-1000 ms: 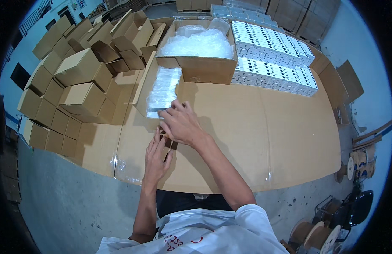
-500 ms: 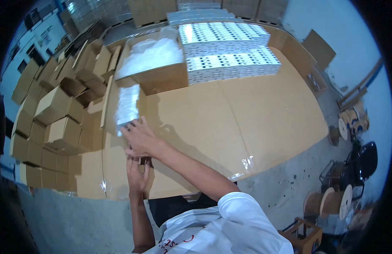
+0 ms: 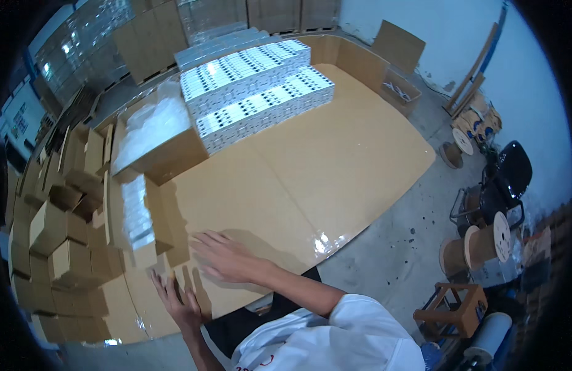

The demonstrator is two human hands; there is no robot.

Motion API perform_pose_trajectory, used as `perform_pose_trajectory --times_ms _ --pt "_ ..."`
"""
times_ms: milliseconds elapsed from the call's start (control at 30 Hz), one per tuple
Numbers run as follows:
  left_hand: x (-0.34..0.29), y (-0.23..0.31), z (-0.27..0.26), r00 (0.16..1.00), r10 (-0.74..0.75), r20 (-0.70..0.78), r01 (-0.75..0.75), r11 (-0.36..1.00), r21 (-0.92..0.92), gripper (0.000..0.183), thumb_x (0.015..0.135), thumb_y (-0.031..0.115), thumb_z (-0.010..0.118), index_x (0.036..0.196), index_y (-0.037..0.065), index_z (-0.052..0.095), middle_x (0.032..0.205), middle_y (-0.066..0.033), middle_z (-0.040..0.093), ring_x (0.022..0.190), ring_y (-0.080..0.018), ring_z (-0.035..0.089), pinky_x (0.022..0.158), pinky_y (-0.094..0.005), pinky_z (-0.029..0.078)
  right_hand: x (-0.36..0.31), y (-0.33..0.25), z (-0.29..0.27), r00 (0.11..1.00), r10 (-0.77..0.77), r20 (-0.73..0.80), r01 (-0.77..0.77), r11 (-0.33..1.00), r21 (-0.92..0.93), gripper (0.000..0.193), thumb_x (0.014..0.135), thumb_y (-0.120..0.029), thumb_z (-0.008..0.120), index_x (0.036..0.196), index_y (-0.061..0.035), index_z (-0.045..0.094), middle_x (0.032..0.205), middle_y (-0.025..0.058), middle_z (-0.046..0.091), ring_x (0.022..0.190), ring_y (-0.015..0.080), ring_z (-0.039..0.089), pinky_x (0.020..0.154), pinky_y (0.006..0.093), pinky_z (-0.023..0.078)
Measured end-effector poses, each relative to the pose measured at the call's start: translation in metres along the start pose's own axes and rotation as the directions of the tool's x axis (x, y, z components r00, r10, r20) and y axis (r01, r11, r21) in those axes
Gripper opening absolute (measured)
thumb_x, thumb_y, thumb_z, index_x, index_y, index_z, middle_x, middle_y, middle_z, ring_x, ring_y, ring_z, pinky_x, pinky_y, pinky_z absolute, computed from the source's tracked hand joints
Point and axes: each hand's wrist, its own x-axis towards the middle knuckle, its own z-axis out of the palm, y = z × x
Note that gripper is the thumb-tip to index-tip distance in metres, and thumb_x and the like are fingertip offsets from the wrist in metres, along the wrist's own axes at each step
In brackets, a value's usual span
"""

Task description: Packing small product boxes into larger cardboard shipping boxes on a warehouse table.

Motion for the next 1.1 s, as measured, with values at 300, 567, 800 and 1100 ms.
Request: perform_pose_trajectory --times_ms 300,567,800,1100 --pt "0.031 0.076 0.047 0.934 0.25 0.255 -0.26 0.965 0.005 0.037 0.097 0.017 0.058 0.132 0.004 0.058 0.129 -0.0227 0.059 0.122 -0.0433 0.053 0.102 -0.0504 0.045 -0.069 0.187 -0.156 0.995 0.078 -0.069 -0.092 0.967 -0.237 0.034 0.087 -0.018 0.064 0.119 -0.0057 0.063 0.131 0.0162 0.059 0.125 0.0363 0.053 0.102 0.0481 0.044" --pt "0.049 0.085 0.096 0.898 0.371 0.235 -0.4 0.913 0.088 0.032 0.101 0.012 0.051 0.131 0.002 0.058 0.134 -0.0206 0.059 0.12 -0.0435 0.058 0.1 -0.0518 0.049 0.108 0.439 -0.358 0.73 -0.012 -0.683 -0.292 0.899 -0.327 0.034 0.083 0.0 0.059 0.117 -0.0032 0.059 0.116 0.0182 0.06 0.113 0.0394 0.056 0.096 0.0456 0.047" --pt "0.067 0.108 0.082 0.862 0.193 0.468 -0.291 0.945 0.146 0.046 0.105 0.03 0.053 0.142 0.005 0.046 0.145 -0.0138 0.051 0.129 -0.0364 0.055 0.108 -0.0549 0.044 0.177 0.524 -0.397 0.729 0.152 -0.667 -0.524 0.751 -0.401 0.058 0.084 -0.001 0.061 0.14 -0.012 0.05 0.149 0.0103 0.047 0.129 0.035 0.05 0.108 0.0455 0.045" --pt "0.057 0.063 0.11 0.89 0.289 0.351 -0.372 0.907 0.196 0.031 0.103 0.018 0.057 0.13 0.004 0.06 0.136 -0.0124 0.057 0.124 -0.0311 0.059 0.098 -0.0504 0.052 0.185 0.532 -0.397 0.791 0.052 -0.61 -0.502 0.626 -0.597 0.035 0.079 -0.006 0.073 0.113 -0.0121 0.066 0.122 0.0101 0.055 0.112 0.032 0.055 0.092 0.0449 0.05"
